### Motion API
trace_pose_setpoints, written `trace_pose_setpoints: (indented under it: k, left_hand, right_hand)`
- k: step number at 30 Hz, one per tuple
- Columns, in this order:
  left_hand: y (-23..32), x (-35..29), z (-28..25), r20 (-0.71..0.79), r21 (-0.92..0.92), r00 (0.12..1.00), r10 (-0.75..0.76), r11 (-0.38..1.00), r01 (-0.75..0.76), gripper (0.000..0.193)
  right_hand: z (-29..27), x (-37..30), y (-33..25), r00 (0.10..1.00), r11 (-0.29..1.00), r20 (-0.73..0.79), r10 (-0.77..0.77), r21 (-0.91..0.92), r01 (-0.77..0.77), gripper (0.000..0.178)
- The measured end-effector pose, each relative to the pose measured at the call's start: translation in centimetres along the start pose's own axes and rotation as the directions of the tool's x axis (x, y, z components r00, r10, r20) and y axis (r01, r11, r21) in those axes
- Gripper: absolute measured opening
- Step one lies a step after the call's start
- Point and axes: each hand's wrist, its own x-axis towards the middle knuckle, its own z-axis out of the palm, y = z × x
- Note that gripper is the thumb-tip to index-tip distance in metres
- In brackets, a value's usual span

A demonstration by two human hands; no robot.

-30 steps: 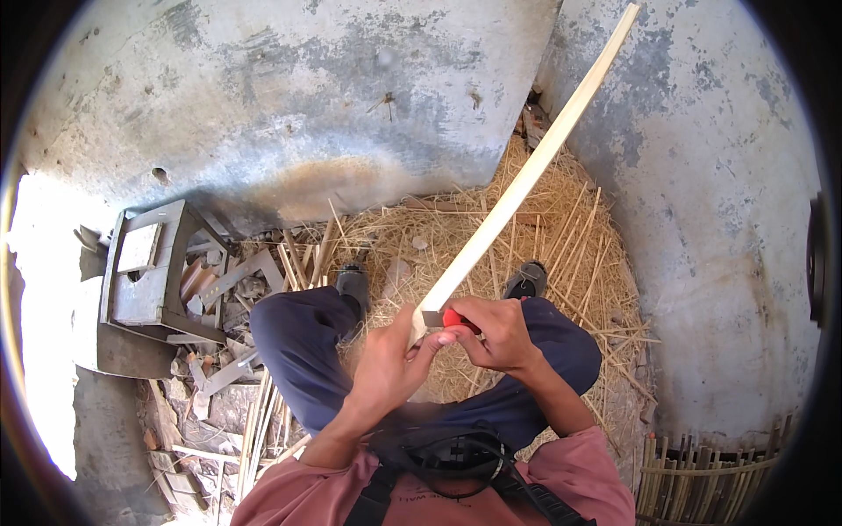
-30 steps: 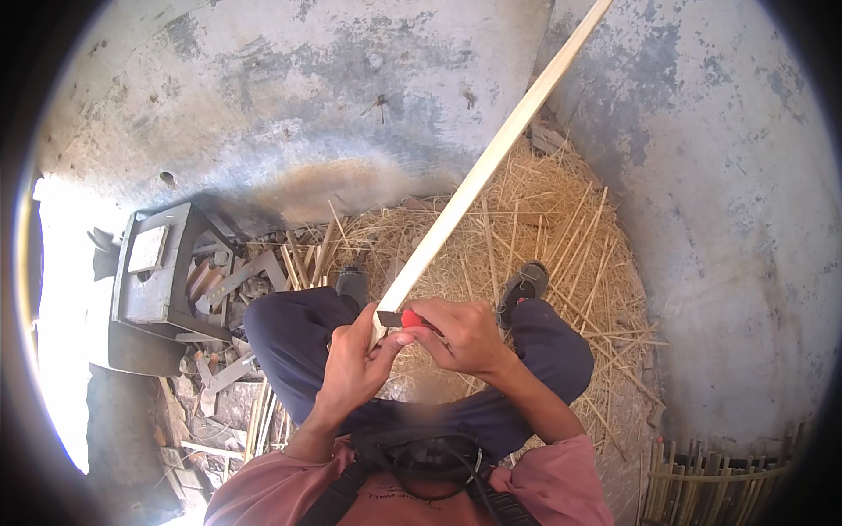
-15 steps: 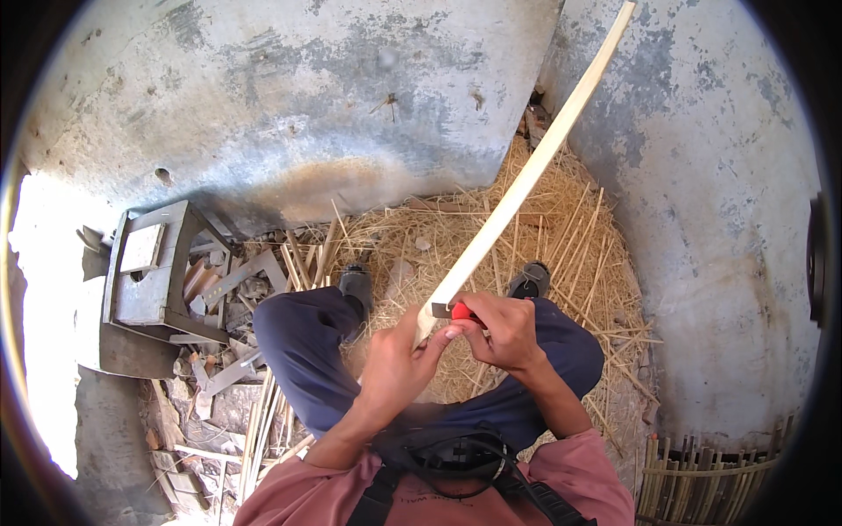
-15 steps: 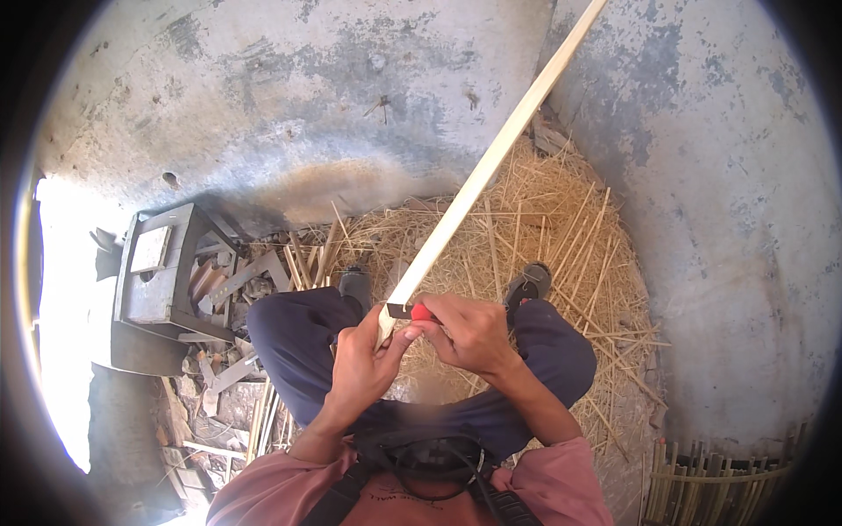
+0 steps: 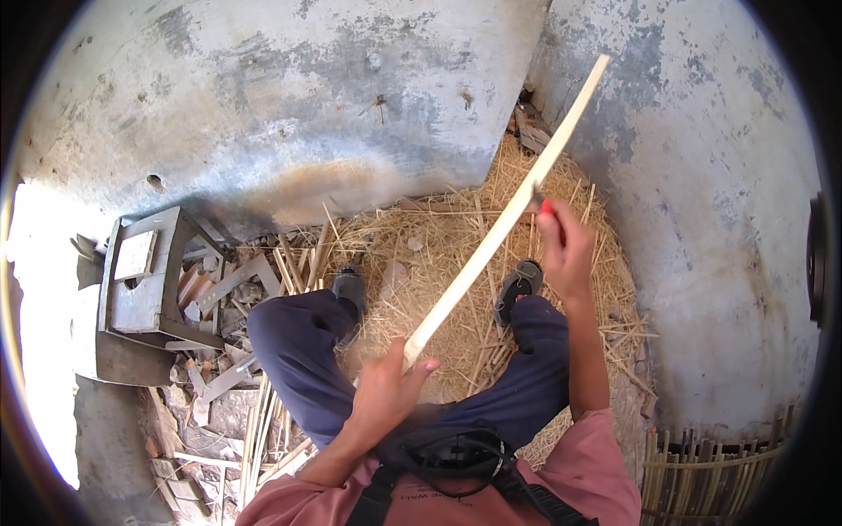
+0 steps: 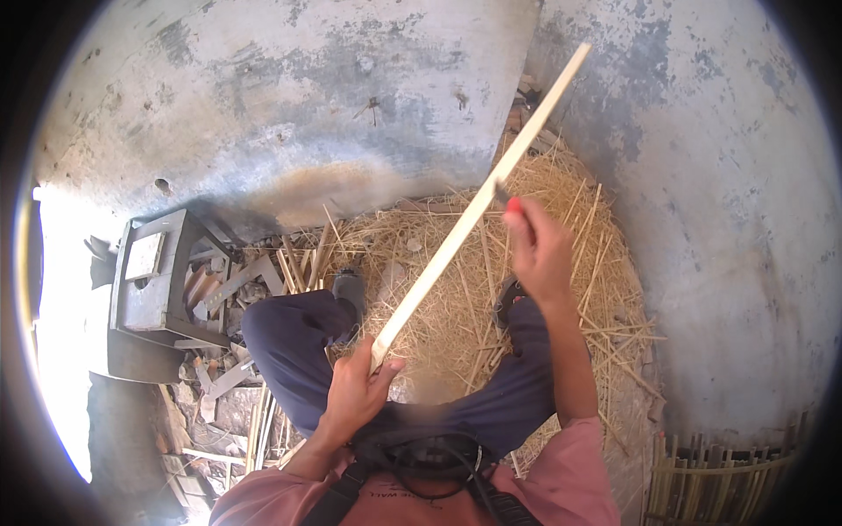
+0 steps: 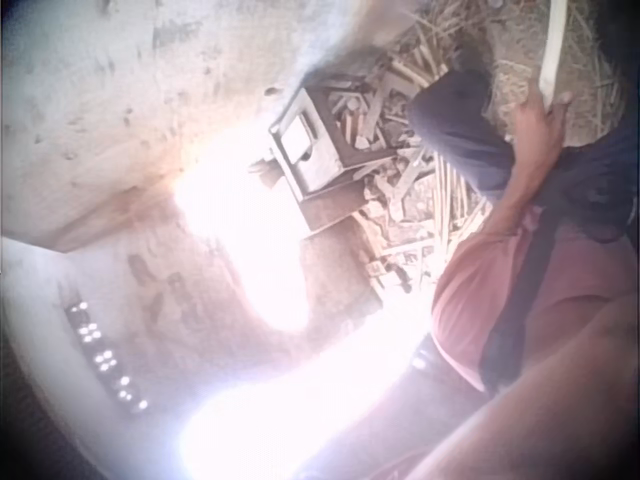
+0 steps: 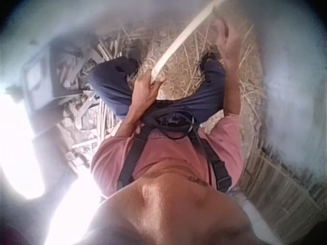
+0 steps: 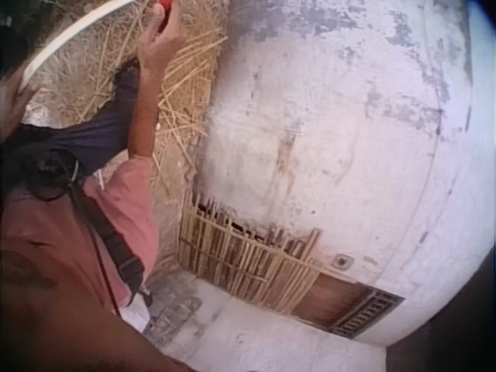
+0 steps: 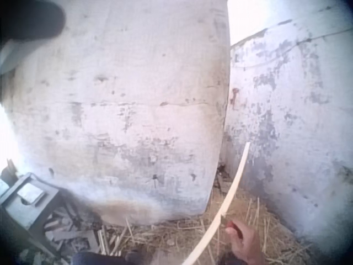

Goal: The person uses a utility knife to shave thin strips of wood from a long piece of bamboo, repeatedly running the blade down the edge of the wood while holding it by hand.

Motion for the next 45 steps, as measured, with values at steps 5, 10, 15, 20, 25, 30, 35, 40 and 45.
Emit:
trace_pose_setpoints:
  k: [5,10,15,20,25,30,35,40,45]
  left_hand:
    - [-0.8,-1.1,-0.8,0.003,-0.039,1.0,-0.013,0.999,0.013,0.031]
    - [-0.8,0.5,-1.7,-0.039,-0.043,0.999,-0.018,0.999,0.016,0.031]
    - [0.3,2.1,-2.2,-0.012,-0.093,1.0,0.008,0.996,-0.009,0.041]
    - [1.6,3.1,-2.5,0.027,-0.125,0.997,0.072,0.99,-0.068,0.046]
    - [1.9,3.3,-2.5,0.004,-0.117,0.992,0.125,0.985,-0.124,0.05]
    - [1.6,3.0,-1.9,-0.068,-0.076,0.983,0.168,0.982,-0.173,0.046]
    - [1.9,2.9,-1.8,-0.069,-0.128,0.988,0.139,0.981,-0.147,0.05]
    - [2.4,2.8,-2.2,-0.041,-0.136,0.993,0.108,0.984,-0.112,0.051]
    - [3.2,2.9,-2.6,0.001,-0.161,0.998,0.069,0.985,-0.068,0.044]
  right_hand:
    - [-2.5,5.5,5.2,0.975,0.978,-0.16,0.155,0.166,-0.128,0.035]
    - [-2.2,2.8,2.0,0.918,0.711,0.193,0.346,0.584,-0.391,0.039]
    - [3.1,-4.5,-5.2,0.882,0.972,0.445,-0.156,0.229,0.056,0.023]
    - [4.6,-7.9,-6.5,0.849,0.938,0.428,-0.309,0.284,0.199,0.025]
    - [5.1,-7.9,-6.9,0.858,0.928,0.406,-0.314,0.323,0.187,0.025]
    - [5.1,-7.6,-7.3,0.87,0.914,0.367,-0.33,0.354,0.198,0.028]
    - [5.2,-7.5,-7.5,0.873,0.914,0.348,-0.343,0.339,0.224,0.027]
    - [5.0,-7.5,-7.7,0.878,0.923,0.335,-0.341,0.297,0.245,0.026]
    - [4.9,-7.5,-8.0,0.894,0.92,0.283,-0.348,0.284,0.269,0.025]
